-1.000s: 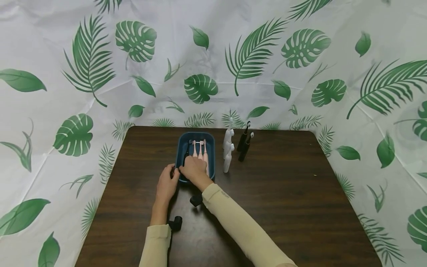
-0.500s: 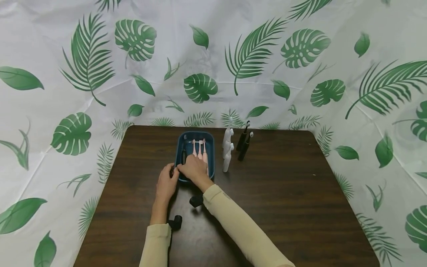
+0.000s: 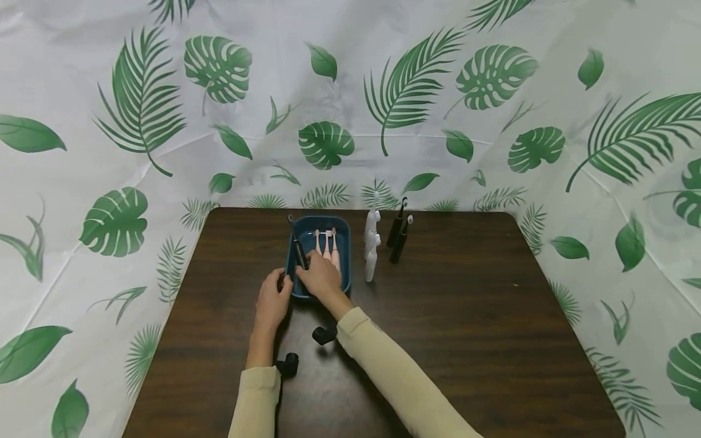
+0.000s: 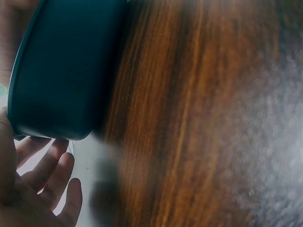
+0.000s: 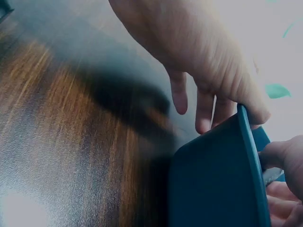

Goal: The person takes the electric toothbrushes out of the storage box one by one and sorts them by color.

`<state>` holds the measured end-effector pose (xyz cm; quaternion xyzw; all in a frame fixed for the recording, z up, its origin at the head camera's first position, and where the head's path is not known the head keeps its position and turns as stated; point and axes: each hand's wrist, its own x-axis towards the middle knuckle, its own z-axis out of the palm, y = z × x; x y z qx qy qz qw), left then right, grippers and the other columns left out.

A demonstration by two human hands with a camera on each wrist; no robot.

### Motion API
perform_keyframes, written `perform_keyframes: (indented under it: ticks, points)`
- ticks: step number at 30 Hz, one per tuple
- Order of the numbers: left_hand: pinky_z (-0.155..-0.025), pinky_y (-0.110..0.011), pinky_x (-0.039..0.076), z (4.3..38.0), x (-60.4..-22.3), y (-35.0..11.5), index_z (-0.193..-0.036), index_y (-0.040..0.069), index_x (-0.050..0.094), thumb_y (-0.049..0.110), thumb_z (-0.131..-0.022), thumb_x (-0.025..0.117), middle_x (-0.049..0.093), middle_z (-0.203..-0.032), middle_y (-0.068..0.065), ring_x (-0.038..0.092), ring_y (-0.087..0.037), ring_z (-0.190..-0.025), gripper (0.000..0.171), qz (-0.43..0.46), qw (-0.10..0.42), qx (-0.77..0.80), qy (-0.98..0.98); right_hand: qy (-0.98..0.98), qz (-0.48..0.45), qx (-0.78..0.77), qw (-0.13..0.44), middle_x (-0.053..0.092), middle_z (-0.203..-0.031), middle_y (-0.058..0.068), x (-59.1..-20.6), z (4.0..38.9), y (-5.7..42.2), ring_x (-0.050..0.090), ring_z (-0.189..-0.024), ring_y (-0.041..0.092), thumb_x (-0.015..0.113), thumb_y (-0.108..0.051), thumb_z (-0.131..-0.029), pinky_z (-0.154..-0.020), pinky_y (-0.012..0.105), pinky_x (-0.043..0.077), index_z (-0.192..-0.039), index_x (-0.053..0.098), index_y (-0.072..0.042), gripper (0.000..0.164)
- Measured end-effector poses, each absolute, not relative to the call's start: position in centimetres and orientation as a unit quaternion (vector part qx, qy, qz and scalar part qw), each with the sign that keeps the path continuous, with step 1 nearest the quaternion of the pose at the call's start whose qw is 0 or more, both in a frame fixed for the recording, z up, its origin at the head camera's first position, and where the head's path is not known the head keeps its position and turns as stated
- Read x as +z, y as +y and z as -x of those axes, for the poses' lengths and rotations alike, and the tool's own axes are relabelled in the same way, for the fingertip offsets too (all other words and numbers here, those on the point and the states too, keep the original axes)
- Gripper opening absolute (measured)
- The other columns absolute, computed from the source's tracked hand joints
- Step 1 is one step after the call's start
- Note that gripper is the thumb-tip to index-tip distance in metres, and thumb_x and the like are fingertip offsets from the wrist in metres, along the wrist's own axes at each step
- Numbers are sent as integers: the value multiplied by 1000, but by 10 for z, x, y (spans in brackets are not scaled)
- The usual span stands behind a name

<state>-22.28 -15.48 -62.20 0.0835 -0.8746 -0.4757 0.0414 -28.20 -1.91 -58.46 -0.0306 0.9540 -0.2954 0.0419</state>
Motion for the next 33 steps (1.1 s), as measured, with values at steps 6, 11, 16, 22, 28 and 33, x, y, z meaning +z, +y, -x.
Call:
perform_keyframes:
  ticks: [6,11,16,22,28,33]
  points:
    - [-97,-54,42,221,-619,-156,-134,14,55,41,-103,43,58,-129,-10,53,-30,-117,43,-79,38,-473,-877,947,37,-318,13,62,-77,-10,-583,278,-18,55,-61,12,65,-50,-91,-56,36,42,-123,60,-25,41]
    - [-95,-53,43,220,-621,-155,-134,13,56,40,-103,43,59,-126,-10,53,-30,-113,43,-77,42,-474,-876,940,46,-337,-3,70,-91,-9,-578,271,-14,60,-70,11,67,-48,-91,-62,39,45,-123,57,-28,39]
    - [-96,-53,42,220,-622,-154,-134,12,56,39,-103,44,59,-124,-11,53,-29,-112,43,-83,45,-477,-874,932,53,-357,-18,71,-104,-10,-573,262,-7,63,-86,8,67,-47,-91,-69,43,47,-123,56,-31,38]
    - [-95,-52,42,223,-619,-154,-134,12,56,38,-103,46,60,-122,-10,54,-29,-110,42,-82,38,-474,-876,929,69,-360,-43,68,-101,-12,-565,249,4,63,-79,8,65,-50,-91,-61,36,46,-122,55,-31,38]
    - [-92,-51,44,227,-619,-157,-131,12,58,36,-102,48,63,-116,-10,57,-28,-106,39,-82,47,-471,-877,923,75,-372,-66,68,-105,-12,-555,236,12,62,-76,9,64,-53,-92,-64,37,47,-123,54,-31,39]
    - [-93,-52,44,224,-619,-156,-132,12,58,37,-102,47,62,-119,-11,56,-29,-107,40,-76,39,-471,-878,920,67,-378,-77,68,-105,-12,-550,226,20,59,-68,7,64,-53,-92,-59,34,44,-123,54,-32,39]
